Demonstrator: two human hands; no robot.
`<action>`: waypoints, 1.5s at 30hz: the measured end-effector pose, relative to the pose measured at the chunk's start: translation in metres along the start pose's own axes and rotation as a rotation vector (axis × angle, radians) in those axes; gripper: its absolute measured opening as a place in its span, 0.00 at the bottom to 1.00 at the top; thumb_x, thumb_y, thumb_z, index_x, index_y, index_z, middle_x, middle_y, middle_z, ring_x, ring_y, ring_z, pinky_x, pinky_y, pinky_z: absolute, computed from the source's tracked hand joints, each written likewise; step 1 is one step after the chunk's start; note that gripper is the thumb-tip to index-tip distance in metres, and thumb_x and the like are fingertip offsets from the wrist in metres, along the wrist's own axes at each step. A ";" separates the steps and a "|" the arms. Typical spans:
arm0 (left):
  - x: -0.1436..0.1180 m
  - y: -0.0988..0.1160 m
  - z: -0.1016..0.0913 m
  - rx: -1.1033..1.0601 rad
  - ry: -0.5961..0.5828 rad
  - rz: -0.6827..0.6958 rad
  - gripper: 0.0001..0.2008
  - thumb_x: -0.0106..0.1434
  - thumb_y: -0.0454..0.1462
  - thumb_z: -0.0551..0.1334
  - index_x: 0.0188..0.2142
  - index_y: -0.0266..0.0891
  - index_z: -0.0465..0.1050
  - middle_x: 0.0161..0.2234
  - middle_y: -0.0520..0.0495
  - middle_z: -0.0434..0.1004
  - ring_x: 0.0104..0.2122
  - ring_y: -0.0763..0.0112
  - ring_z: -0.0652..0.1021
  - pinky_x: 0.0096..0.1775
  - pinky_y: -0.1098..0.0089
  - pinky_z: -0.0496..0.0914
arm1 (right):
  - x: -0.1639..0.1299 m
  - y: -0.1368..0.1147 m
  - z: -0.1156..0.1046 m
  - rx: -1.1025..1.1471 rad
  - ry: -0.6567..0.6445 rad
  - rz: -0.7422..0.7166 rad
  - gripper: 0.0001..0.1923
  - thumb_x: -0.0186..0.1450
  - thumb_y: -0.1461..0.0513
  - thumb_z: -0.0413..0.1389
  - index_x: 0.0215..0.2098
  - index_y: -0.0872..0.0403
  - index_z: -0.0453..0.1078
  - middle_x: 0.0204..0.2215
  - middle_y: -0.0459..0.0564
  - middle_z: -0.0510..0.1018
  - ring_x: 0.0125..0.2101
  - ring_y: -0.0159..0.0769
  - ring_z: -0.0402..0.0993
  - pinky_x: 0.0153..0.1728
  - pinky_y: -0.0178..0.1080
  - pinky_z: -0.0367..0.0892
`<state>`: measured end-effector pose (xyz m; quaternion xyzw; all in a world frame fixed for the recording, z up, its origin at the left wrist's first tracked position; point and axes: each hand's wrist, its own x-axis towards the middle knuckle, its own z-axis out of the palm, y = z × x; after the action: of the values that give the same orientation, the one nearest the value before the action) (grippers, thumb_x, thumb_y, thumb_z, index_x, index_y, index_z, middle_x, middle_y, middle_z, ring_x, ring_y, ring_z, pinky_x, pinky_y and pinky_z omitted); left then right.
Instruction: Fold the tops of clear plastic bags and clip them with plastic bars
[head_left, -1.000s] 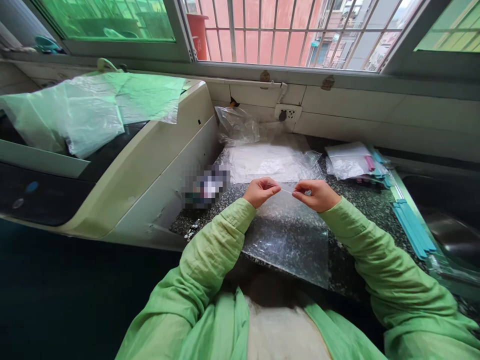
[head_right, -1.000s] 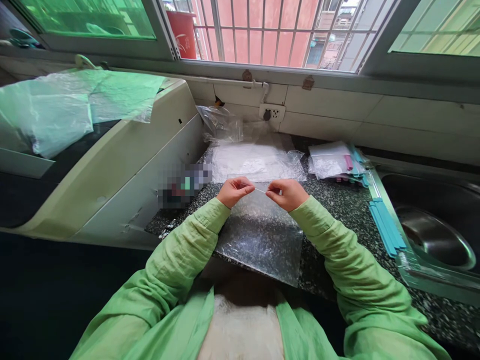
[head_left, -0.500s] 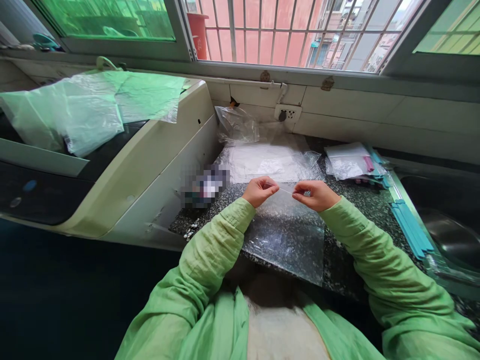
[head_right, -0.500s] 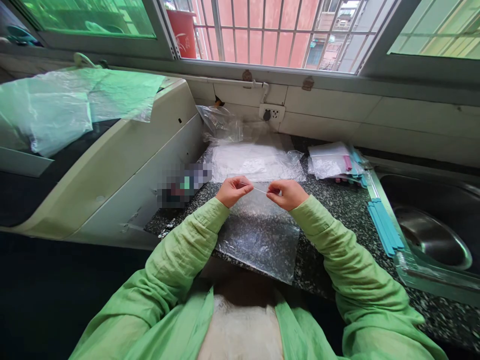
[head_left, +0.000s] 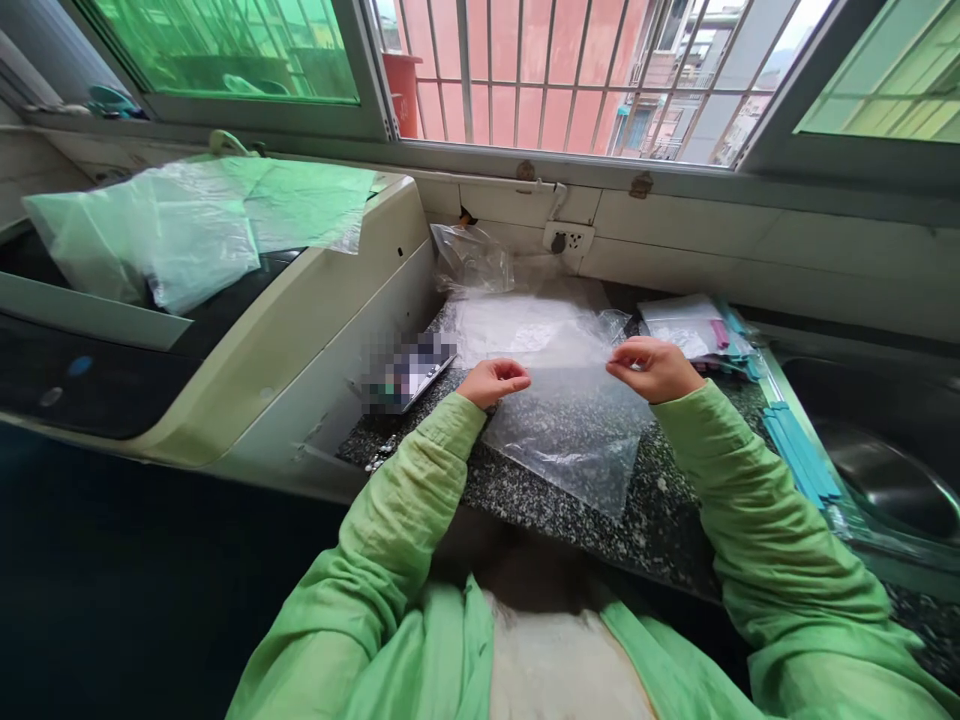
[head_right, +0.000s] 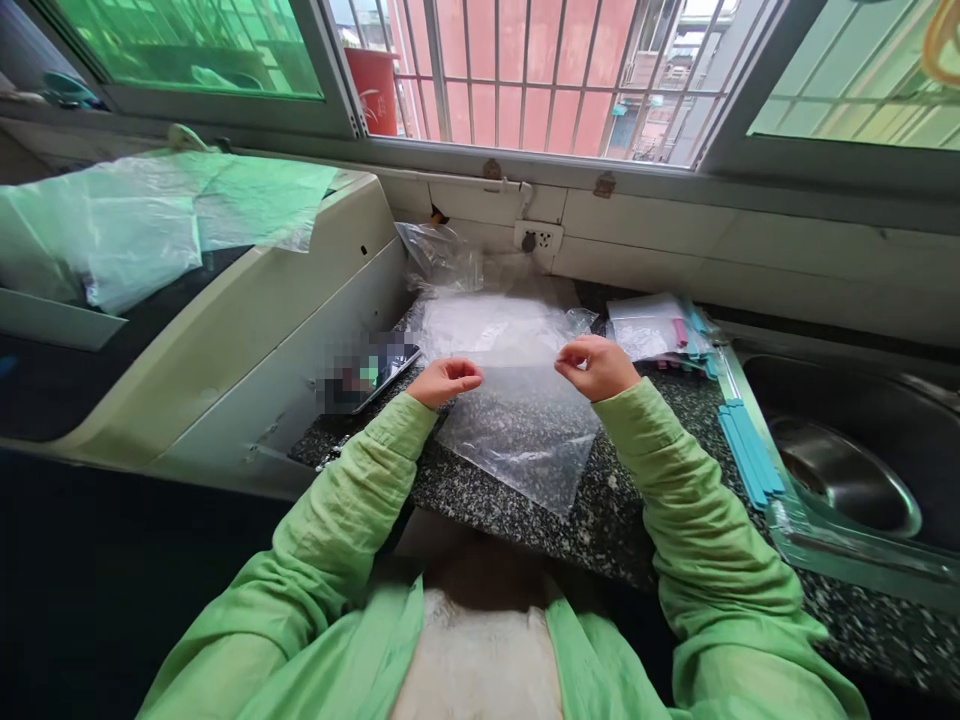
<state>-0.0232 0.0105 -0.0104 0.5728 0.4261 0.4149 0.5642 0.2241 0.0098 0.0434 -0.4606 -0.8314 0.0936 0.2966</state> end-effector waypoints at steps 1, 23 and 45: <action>-0.002 -0.002 -0.005 0.010 0.000 -0.018 0.18 0.34 0.44 0.69 0.21 0.32 0.70 0.16 0.55 0.66 0.19 0.81 0.64 0.24 0.75 0.57 | 0.000 0.002 -0.001 0.025 0.021 0.023 0.08 0.52 0.59 0.53 0.20 0.54 0.68 0.18 0.46 0.68 0.21 0.30 0.62 0.23 0.34 0.59; 0.007 -0.011 -0.012 0.071 0.200 -0.084 0.17 0.32 0.44 0.69 0.19 0.34 0.70 0.14 0.54 0.65 0.17 0.80 0.63 0.22 0.74 0.56 | -0.026 0.035 0.011 0.639 0.160 0.497 0.13 0.45 0.54 0.56 0.21 0.55 0.63 0.11 0.37 0.61 0.12 0.22 0.53 0.14 0.30 0.51; -0.016 -0.024 -0.024 0.858 -0.136 0.071 0.04 0.46 0.35 0.61 0.23 0.35 0.71 0.21 0.52 0.69 0.24 0.76 0.68 0.29 0.74 0.63 | -0.071 0.058 0.040 0.481 -0.168 0.471 0.04 0.45 0.62 0.54 0.19 0.54 0.62 0.12 0.40 0.65 0.14 0.27 0.63 0.17 0.32 0.60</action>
<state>-0.0515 0.0021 -0.0335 0.7956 0.5018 0.1807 0.2872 0.2711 -0.0115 -0.0427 -0.5477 -0.6778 0.3902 0.2972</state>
